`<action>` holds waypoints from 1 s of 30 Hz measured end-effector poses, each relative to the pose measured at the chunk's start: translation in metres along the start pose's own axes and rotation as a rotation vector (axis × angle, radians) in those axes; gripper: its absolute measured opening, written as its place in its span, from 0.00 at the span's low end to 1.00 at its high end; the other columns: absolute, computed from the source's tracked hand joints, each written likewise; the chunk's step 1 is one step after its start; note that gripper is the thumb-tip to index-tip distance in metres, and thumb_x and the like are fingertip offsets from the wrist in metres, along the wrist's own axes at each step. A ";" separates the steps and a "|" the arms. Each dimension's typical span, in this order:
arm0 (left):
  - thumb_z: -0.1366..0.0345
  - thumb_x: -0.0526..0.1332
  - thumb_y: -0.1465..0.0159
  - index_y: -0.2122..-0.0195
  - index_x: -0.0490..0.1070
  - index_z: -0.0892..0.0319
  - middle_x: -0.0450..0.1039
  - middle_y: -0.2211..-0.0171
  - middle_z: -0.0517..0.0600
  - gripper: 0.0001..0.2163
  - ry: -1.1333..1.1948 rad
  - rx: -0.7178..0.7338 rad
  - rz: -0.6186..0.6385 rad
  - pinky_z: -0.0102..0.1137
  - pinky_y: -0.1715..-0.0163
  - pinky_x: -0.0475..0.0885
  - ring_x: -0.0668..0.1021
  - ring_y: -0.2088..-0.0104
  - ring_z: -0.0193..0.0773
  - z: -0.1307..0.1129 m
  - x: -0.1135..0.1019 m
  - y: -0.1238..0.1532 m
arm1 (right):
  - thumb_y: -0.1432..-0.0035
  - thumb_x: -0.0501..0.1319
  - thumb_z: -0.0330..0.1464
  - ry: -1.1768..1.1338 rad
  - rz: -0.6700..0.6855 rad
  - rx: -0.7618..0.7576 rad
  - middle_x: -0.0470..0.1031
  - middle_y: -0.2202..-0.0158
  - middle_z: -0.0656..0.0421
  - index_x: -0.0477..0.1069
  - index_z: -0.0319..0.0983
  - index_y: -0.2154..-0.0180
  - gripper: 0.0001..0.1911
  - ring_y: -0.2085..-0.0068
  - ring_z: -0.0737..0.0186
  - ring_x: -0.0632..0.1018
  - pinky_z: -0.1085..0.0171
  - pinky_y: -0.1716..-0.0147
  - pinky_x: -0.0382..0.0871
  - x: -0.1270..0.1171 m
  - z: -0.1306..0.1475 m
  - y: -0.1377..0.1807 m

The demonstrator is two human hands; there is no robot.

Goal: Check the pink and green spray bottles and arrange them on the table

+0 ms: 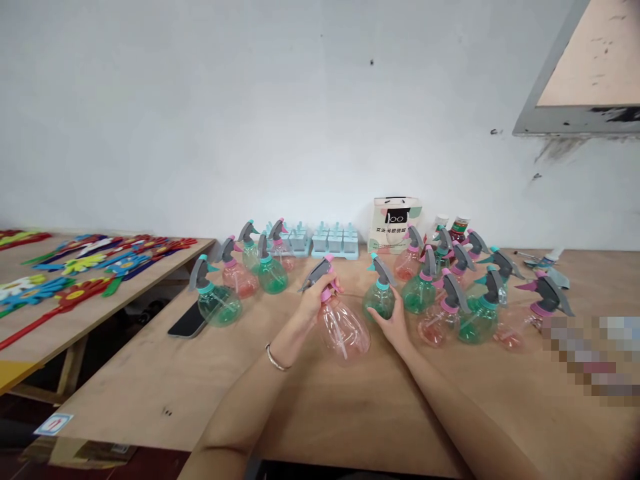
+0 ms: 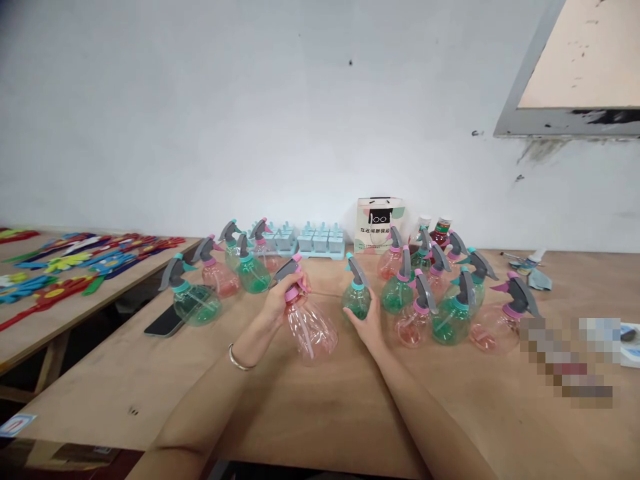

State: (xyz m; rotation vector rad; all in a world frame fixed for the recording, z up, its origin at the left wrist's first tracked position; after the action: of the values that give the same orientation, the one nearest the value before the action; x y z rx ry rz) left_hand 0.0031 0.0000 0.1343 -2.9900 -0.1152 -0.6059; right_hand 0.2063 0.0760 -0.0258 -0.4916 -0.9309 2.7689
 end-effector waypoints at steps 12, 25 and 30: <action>0.50 0.67 0.48 0.81 0.68 0.60 0.69 0.81 0.46 0.18 -0.087 0.038 0.031 0.26 0.80 0.62 0.68 0.81 0.28 0.003 -0.004 -0.003 | 0.48 0.66 0.51 0.019 -0.021 -0.021 0.66 0.41 0.45 0.57 0.38 0.37 0.44 0.39 0.43 0.68 0.43 0.39 0.62 0.000 0.001 -0.001; 0.54 0.66 0.49 0.81 0.67 0.58 0.68 0.80 0.46 0.15 -0.146 0.071 0.017 0.27 0.76 0.64 0.70 0.77 0.31 -0.006 -0.004 0.002 | 0.49 0.67 0.51 0.016 -0.012 -0.021 0.65 0.41 0.44 0.57 0.37 0.38 0.43 0.39 0.43 0.68 0.42 0.39 0.61 -0.001 0.003 -0.002; 0.58 0.66 0.50 0.76 0.72 0.59 0.75 0.71 0.49 0.10 -0.191 0.038 0.085 0.26 0.76 0.64 0.72 0.73 0.32 -0.007 -0.008 -0.001 | 0.49 0.67 0.50 0.012 -0.011 -0.017 0.65 0.40 0.44 0.57 0.38 0.38 0.43 0.39 0.44 0.68 0.43 0.38 0.61 -0.002 0.005 -0.002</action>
State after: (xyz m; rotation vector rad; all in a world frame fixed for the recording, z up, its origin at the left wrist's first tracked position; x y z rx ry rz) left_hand -0.0067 -0.0003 0.1380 -2.9915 -0.0124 -0.3046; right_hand 0.2061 0.0746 -0.0205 -0.5041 -0.9517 2.7476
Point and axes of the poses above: each hand's wrist, its own y-axis away from the middle knuckle, its own x-axis out of the palm, z = x × y, the point moved 1 cm from there along -y, towards the middle knuckle
